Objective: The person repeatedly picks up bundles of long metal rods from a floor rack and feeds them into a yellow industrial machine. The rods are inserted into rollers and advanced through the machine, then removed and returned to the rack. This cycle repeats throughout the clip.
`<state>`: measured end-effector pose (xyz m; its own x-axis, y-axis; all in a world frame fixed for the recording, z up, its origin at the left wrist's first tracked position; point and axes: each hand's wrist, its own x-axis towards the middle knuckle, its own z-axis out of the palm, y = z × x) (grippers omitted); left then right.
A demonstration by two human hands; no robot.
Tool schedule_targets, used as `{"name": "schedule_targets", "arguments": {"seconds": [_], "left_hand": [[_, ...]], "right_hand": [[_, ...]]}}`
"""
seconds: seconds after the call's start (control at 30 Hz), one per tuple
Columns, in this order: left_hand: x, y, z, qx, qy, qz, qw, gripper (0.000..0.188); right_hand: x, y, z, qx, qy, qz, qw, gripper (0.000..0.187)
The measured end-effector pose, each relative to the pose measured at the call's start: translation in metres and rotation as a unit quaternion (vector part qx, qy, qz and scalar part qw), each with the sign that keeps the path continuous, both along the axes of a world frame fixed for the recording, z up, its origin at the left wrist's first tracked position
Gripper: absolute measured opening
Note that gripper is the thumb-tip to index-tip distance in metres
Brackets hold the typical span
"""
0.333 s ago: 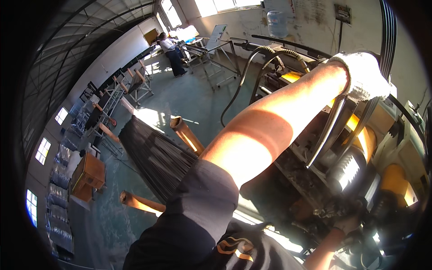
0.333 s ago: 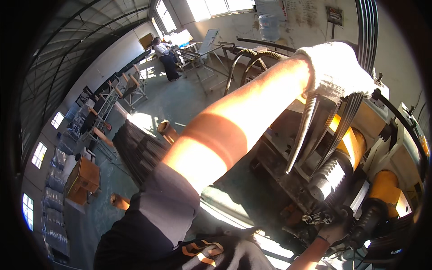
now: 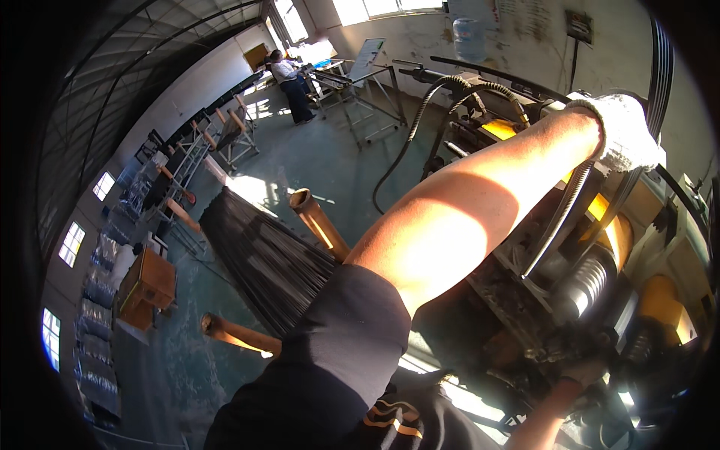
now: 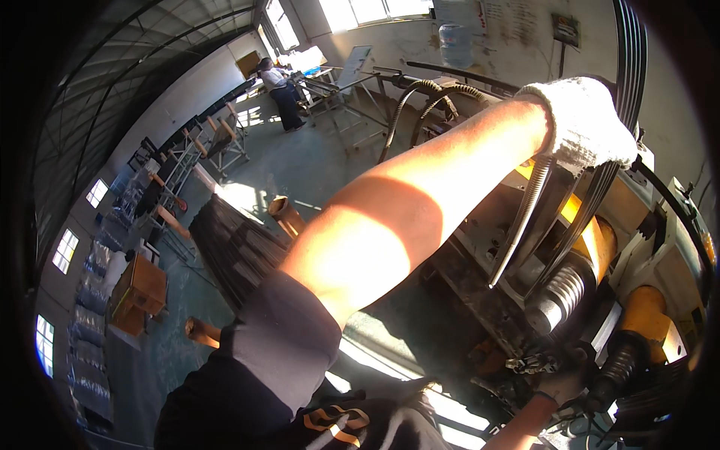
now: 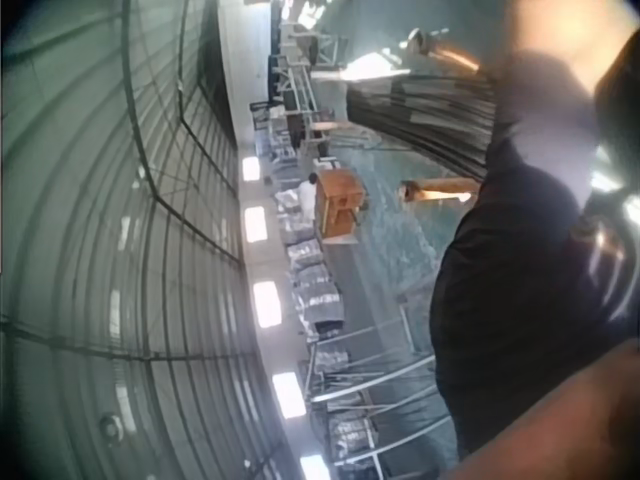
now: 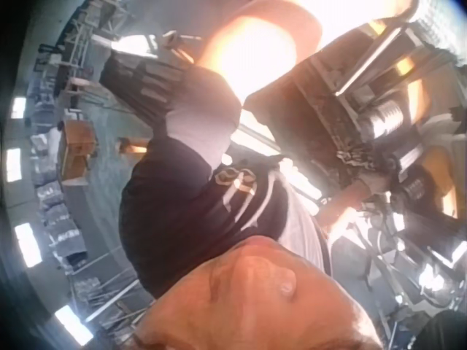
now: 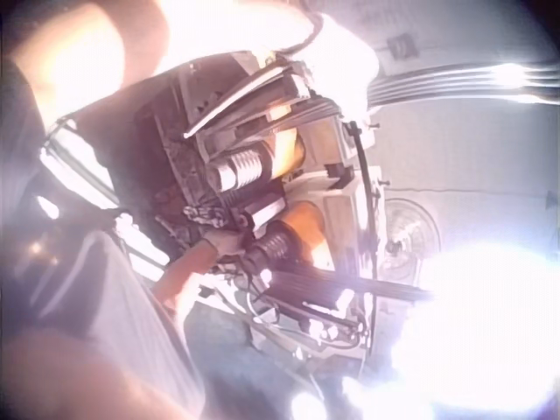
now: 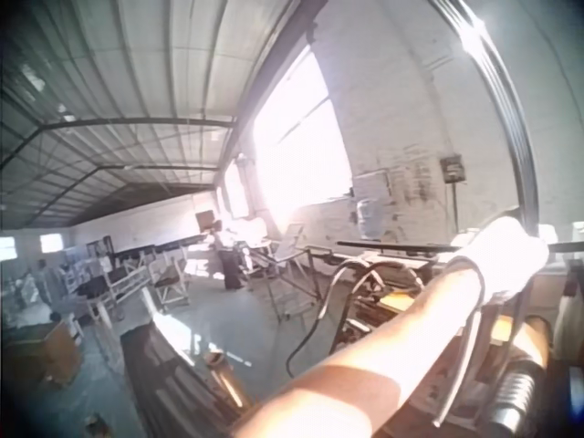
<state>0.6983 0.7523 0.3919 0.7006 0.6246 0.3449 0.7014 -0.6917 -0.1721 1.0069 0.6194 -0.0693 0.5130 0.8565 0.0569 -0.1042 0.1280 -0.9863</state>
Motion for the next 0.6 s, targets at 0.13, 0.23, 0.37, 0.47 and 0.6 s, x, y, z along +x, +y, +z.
{"name": "schedule_targets", "arguments": {"seconds": [0.13,0.23,0.37,0.47,0.6], "left_hand": [[-0.026,-0.017,-0.017,0.224,0.03,-0.045,0.973,0.02],[-0.059,-0.057,-0.038,0.3,-0.079,-0.087,0.947,0.016],[-0.137,-0.163,-0.078,0.198,-0.344,-0.142,0.907,0.008],[-0.197,-0.28,-0.086,-0.182,-0.656,-0.045,0.731,0.011],[-0.274,-0.441,-0.111,-0.087,-0.707,0.159,0.684,0.011]], "right_hand": [[-0.029,-0.022,0.047,0.08,-0.393,0.019,0.916,0.025],[-0.056,-0.065,0.071,0.022,-0.414,-0.075,0.907,0.03],[-0.092,-0.113,0.075,0.043,-0.359,-0.13,0.923,0.03],[-0.15,-0.14,0.098,0.089,-0.342,-0.098,0.93,0.03],[-0.266,-0.185,0.127,0.169,-0.302,0.015,0.938,0.031]]}}
